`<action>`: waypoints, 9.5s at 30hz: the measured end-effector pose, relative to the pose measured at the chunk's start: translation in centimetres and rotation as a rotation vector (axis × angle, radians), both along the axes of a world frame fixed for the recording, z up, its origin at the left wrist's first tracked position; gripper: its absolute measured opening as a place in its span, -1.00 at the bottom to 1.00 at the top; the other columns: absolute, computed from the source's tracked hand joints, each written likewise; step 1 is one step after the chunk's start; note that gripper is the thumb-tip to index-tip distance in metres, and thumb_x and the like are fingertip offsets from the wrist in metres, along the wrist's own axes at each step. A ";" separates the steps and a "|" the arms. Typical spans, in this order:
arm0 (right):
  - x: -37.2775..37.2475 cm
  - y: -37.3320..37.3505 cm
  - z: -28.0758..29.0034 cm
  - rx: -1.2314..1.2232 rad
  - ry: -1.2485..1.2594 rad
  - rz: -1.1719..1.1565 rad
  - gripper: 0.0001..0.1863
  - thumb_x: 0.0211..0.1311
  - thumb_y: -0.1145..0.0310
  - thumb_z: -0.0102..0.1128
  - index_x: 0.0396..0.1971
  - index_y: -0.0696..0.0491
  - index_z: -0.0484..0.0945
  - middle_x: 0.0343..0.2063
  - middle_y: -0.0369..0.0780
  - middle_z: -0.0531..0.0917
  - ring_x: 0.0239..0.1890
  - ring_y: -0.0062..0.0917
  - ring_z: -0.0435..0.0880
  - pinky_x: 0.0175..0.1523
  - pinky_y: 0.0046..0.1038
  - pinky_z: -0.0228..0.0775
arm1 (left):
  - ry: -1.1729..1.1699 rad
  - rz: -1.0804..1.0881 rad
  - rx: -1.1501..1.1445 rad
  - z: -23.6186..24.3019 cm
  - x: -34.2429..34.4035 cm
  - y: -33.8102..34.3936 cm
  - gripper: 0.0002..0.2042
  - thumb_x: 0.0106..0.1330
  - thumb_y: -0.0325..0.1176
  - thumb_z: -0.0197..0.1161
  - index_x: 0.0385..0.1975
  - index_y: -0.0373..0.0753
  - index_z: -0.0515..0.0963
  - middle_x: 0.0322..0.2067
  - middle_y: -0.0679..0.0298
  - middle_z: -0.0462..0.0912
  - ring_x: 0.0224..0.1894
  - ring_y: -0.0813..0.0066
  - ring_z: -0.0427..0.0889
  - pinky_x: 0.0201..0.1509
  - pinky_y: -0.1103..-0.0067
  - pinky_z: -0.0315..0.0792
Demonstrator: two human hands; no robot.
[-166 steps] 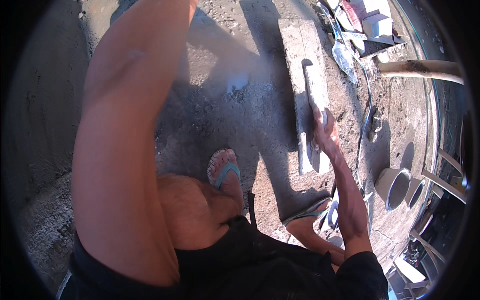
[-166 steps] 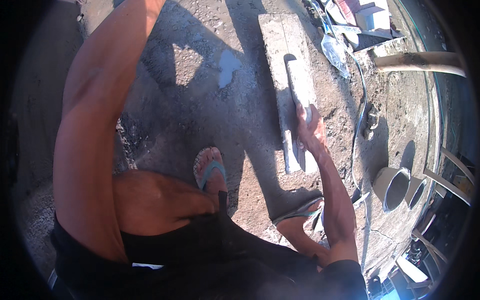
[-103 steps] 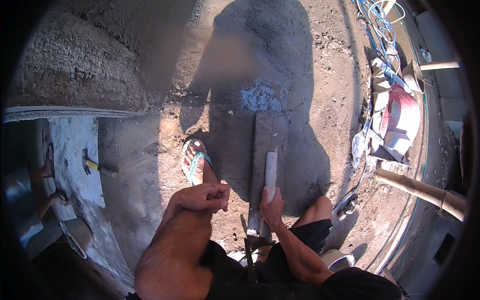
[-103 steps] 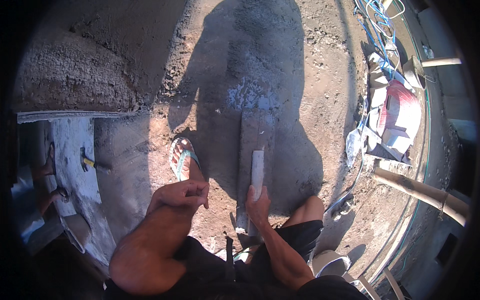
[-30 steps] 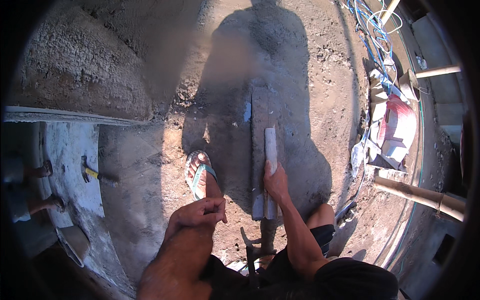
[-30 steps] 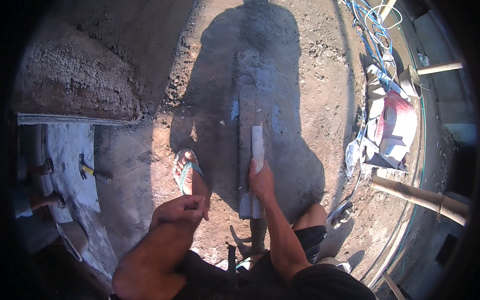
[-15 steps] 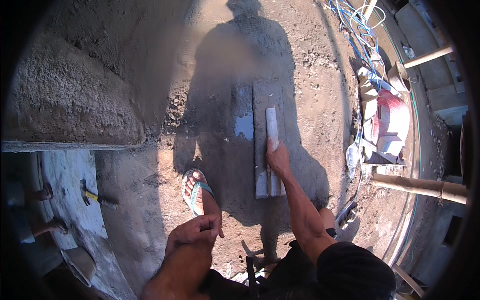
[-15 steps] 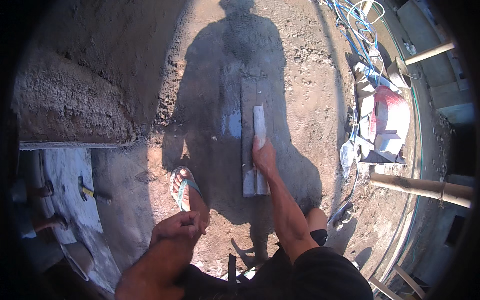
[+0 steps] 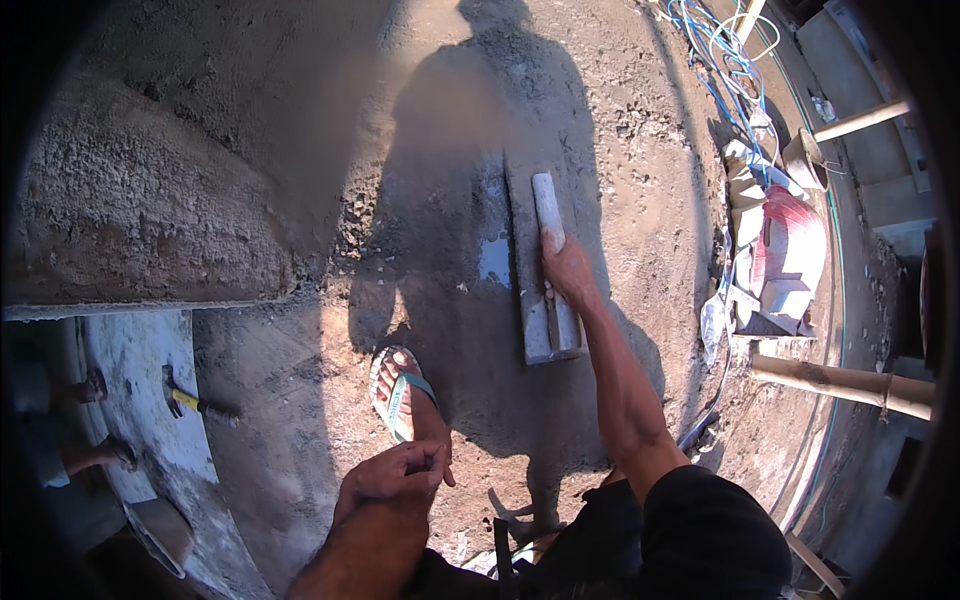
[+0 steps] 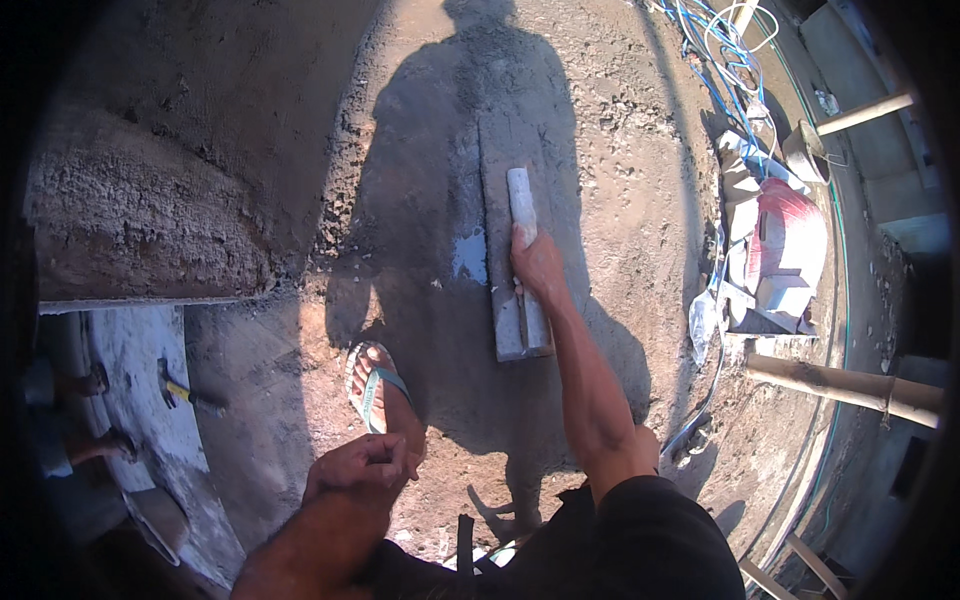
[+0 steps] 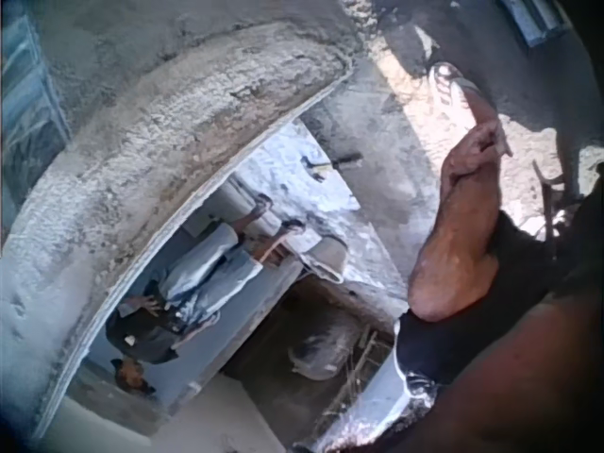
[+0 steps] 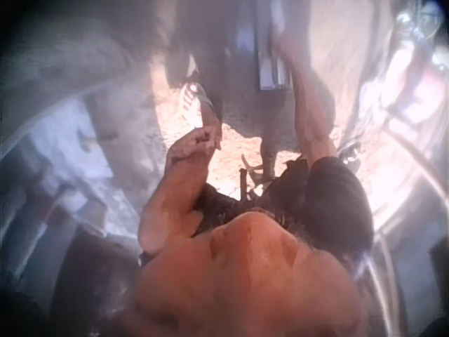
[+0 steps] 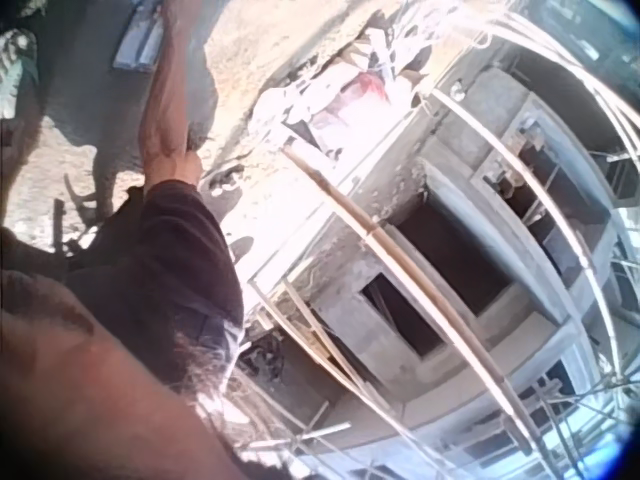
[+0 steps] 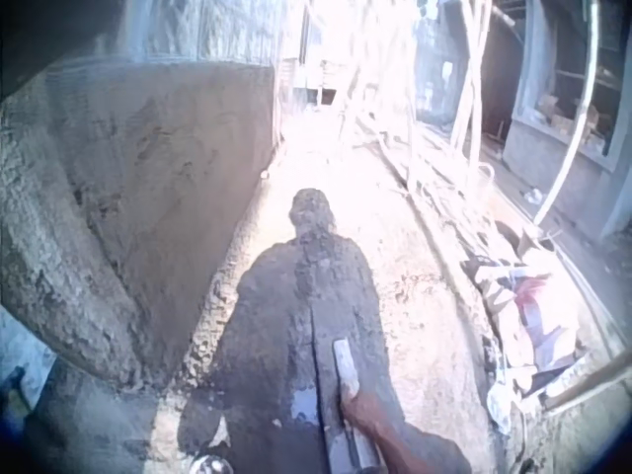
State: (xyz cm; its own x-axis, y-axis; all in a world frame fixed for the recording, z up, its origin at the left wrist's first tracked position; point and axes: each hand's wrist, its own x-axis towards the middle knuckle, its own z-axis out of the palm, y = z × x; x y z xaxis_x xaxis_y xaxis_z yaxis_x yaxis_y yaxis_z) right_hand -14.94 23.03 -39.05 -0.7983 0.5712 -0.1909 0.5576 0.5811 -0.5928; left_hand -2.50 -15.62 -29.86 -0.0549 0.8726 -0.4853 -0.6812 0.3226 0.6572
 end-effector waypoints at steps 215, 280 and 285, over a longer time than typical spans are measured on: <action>-19.0 40.3 -3.5 0.195 -0.266 -0.361 -0.28 0.36 -0.11 -0.11 0.06 0.37 0.36 -0.10 0.30 0.55 0.02 0.17 0.54 0.17 -0.05 0.37 | 1.875 -0.277 -0.937 -18.0 -61.8 28.3 -0.60 -0.33 -0.39 0.47 -0.48 -0.51 0.53 -0.40 -0.09 0.59 -0.28 -0.04 0.61 -0.18 0.30 0.53; 3.3 10.6 -5.7 -0.161 -0.139 -1.157 -0.37 0.38 -0.09 -0.05 0.04 0.26 0.39 -0.46 -0.02 0.61 -0.51 -0.31 0.65 -0.32 -0.20 0.48 | 1.867 -0.352 -0.809 -16.0 -61.9 28.2 -0.50 -0.19 -0.21 0.57 -0.30 -0.40 0.57 -0.27 -0.09 0.65 -0.15 -0.10 0.64 -0.05 0.20 0.53; -10.9 17.9 -9.3 -0.030 0.113 -0.801 -0.35 0.33 -0.03 -0.04 -0.13 0.43 0.44 -0.28 0.31 0.58 -0.13 0.22 0.58 0.05 -0.03 0.39 | 1.858 -0.369 -0.842 -16.0 -61.6 28.3 -0.50 -0.18 -0.22 0.56 -0.28 -0.41 0.56 -0.28 -0.09 0.65 -0.15 -0.10 0.64 -0.04 0.20 0.52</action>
State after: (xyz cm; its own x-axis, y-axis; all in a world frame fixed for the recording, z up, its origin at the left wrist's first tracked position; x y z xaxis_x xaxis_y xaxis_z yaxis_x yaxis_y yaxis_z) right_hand -25.85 40.97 -48.31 -0.1645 0.9737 -0.1576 0.7338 0.0141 -0.6792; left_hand -64.08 12.69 -45.90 -0.7547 0.5985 -0.2687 0.6243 0.7810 -0.0140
